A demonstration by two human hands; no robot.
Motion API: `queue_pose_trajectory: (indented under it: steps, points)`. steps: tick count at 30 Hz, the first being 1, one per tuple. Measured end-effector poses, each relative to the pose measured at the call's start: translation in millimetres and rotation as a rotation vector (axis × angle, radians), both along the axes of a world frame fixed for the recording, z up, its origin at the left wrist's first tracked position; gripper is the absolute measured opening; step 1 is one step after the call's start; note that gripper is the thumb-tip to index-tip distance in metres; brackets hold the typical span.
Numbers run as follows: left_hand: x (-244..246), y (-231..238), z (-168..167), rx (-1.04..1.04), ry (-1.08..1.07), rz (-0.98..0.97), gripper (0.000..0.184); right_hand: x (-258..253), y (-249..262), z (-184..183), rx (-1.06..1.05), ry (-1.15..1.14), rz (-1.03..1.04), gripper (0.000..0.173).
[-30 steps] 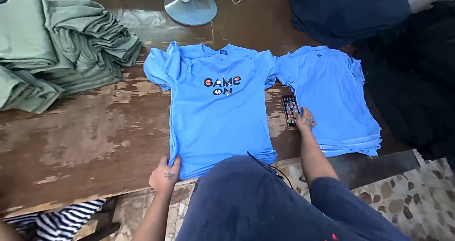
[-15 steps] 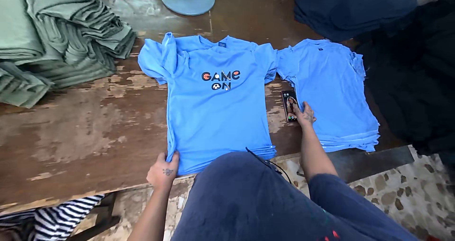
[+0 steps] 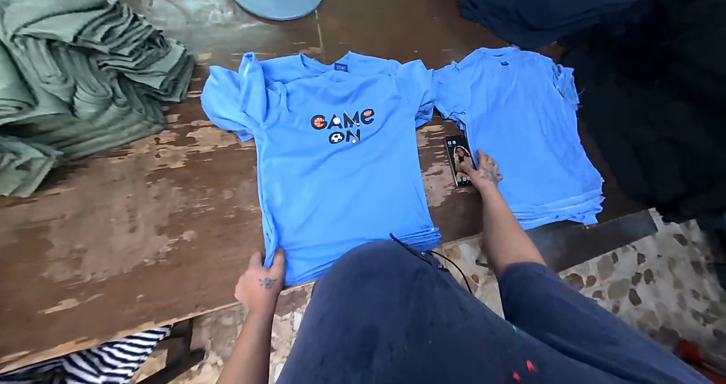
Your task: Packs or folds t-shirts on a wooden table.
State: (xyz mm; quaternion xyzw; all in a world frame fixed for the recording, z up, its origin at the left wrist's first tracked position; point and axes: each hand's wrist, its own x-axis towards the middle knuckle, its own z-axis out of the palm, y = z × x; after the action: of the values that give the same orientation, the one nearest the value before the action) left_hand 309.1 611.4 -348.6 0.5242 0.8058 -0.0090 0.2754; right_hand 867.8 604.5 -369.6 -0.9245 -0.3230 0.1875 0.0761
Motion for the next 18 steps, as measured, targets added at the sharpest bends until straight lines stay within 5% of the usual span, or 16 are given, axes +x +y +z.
queue_pose_trajectory:
  steps: [2, 7, 18]
  points:
    - [1.1, 0.1, 0.8, -0.014, 0.006, -0.006, 0.049, 12.9, -0.6, -6.8, -0.005, -0.031, 0.033, 0.083]
    - [2.3, 3.2, 2.9, -0.033, 0.010, 0.010, 0.048, 37.3, -7.9, 5.8, 0.219, 0.168, 0.003, 0.050]
    - [2.7, 6.1, -2.4, -0.031, -0.002, 0.022, 0.048, 50.3, 6.4, -2.4, 0.215, 0.218, -0.073, 0.054]
